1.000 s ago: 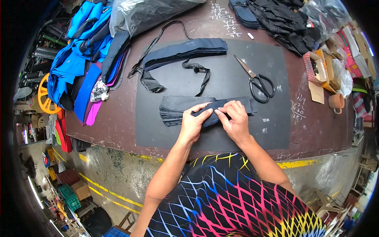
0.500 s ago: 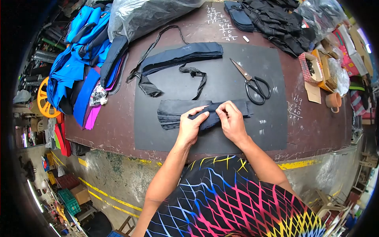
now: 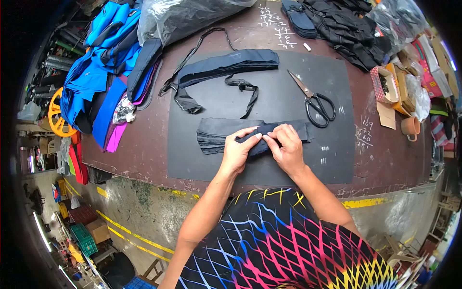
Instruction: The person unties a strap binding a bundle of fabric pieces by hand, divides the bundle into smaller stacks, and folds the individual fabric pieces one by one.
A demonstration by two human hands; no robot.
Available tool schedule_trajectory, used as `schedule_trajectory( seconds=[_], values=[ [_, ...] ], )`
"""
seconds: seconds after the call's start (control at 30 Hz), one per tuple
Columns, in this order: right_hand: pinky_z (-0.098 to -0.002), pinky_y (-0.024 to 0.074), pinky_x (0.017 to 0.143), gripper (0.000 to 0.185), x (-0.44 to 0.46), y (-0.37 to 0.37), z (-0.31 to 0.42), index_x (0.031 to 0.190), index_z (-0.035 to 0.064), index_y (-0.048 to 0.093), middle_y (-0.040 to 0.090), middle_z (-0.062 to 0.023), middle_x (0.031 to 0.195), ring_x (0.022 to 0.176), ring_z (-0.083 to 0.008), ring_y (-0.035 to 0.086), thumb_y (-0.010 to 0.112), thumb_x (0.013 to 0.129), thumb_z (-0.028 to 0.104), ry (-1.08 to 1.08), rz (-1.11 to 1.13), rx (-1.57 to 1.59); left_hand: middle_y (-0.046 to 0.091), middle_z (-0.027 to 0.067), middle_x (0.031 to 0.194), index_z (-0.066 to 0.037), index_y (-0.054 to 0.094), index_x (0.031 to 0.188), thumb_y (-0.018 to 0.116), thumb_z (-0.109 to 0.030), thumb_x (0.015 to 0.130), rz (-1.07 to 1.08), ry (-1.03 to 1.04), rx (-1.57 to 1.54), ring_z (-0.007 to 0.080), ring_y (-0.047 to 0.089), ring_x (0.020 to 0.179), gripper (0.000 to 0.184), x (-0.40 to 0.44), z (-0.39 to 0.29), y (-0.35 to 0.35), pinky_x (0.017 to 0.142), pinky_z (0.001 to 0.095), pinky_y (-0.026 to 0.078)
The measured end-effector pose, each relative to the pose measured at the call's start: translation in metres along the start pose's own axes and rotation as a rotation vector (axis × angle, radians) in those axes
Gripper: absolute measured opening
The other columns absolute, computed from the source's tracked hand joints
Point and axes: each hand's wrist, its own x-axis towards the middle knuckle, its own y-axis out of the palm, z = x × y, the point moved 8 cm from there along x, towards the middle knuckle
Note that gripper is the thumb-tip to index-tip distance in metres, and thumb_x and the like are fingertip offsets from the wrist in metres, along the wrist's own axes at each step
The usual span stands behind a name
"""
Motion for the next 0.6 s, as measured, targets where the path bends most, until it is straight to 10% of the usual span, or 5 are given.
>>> schedule_trajectory(
  seconds=[0.17,0.33,0.6],
  values=[
    [-0.0405,0.0494,0.077,0.019,-0.002,-0.003,-0.020,0.093,0.0007,0.069,0.065,-0.0103,0.091,0.086,-0.0298,0.063,0.083,0.083,0.008,0.246,0.003,0.235,0.075,0.0104,0.108,0.005,0.074,0.119,0.078,-0.005,0.092,0.025,0.022,0.003,0.0138,0.069,0.090,0.029,0.001,-0.002,0.003,0.084,0.0276,0.058],
    [-0.0384,0.0505,0.074,0.016,0.004,-0.035,0.015,0.089,-0.0002,0.070,0.066,-0.0117,0.086,0.082,-0.0286,0.063,0.084,0.082,0.004,-0.007,-0.311,-0.075,0.074,0.0106,0.108,0.005,0.074,0.120,0.079,-0.005,0.092,0.004,-0.022,0.031,0.0136,0.069,0.091,0.030,-0.001,-0.001,0.005,0.084,0.0275,0.058],
    [-0.0383,0.0496,0.075,0.019,0.000,-0.006,-0.001,0.091,0.0004,0.070,0.066,-0.0105,0.089,0.085,-0.0277,0.063,0.085,0.080,0.006,0.027,-0.018,-0.002,0.074,0.0097,0.107,0.004,0.074,0.120,0.078,-0.004,0.091,0.012,-0.012,0.006,0.0140,0.069,0.092,0.030,-0.002,-0.001,0.002,0.084,0.0280,0.057]
  ],
)
